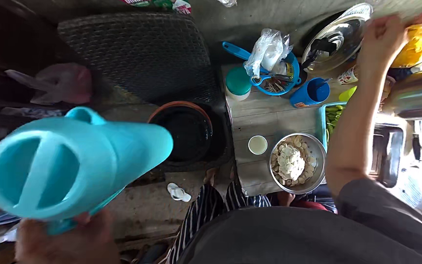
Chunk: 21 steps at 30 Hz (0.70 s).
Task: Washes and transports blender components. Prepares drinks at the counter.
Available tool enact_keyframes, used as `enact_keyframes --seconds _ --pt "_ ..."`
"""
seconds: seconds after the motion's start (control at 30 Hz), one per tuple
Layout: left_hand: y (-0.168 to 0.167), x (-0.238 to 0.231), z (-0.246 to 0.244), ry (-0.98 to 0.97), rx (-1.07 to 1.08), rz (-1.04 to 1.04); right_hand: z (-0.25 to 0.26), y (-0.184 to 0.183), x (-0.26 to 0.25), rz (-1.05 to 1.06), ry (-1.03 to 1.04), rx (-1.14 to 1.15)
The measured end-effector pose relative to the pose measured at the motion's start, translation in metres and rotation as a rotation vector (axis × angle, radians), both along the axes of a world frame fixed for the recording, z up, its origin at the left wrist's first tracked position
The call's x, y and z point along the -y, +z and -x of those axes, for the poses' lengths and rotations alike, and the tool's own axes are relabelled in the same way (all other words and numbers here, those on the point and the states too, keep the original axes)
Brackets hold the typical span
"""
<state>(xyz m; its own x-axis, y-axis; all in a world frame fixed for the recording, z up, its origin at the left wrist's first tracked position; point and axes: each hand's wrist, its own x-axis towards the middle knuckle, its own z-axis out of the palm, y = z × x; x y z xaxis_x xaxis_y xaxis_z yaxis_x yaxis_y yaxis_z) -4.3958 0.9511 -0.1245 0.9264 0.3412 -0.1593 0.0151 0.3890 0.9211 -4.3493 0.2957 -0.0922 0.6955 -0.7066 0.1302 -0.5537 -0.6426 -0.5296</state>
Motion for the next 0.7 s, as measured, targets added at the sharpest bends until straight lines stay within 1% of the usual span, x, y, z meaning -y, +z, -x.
enact_keyframes --seconds 0.07,0.1,0.17,0.23,0.27,0.33,0.43,0.53,0.6,0.63,0.7 --pt "-0.002 -0.026 0.017 0.044 -0.008 0.027 0.019 -0.015 -0.050 -0.239 0.023 -0.102" --pt "-0.003 -0.037 0.026 0.058 -0.017 0.043 0.023 -0.032 -0.071 -0.368 0.042 -0.195" --pt "-0.005 -0.055 0.046 0.102 -0.043 0.025 0.022 -0.080 -0.099 -0.607 0.044 -0.360" --pt "-0.002 -0.063 0.067 0.147 -0.075 0.013 0.019 -0.127 -0.112 -0.742 0.029 -0.392" --pt "0.001 -0.063 0.076 0.170 -0.077 0.021 0.015 -0.141 -0.115 -0.771 0.018 -0.359" --pt "0.002 -0.068 0.096 0.220 -0.084 0.044 0.005 -0.153 -0.118 -0.778 -0.024 -0.273" --pt "0.006 -0.074 0.121 0.285 -0.134 -0.003 -0.005 -0.155 -0.115 -0.830 -0.066 -0.188" --pt "0.007 -0.075 0.140 0.393 -0.138 -0.024 -0.004 -0.149 -0.114 -0.830 -0.069 -0.219" --pt "0.008 -0.074 0.151 0.412 -0.094 0.012 0.004 -0.140 -0.118 -0.743 0.038 -0.351" --pt "0.007 -0.076 0.158 0.418 -0.079 0.029 0.011 -0.135 -0.124 -0.670 0.128 -0.427" --pt "0.004 -0.082 0.175 0.424 -0.067 0.063 0.029 -0.124 -0.147 -0.516 0.371 -0.589"
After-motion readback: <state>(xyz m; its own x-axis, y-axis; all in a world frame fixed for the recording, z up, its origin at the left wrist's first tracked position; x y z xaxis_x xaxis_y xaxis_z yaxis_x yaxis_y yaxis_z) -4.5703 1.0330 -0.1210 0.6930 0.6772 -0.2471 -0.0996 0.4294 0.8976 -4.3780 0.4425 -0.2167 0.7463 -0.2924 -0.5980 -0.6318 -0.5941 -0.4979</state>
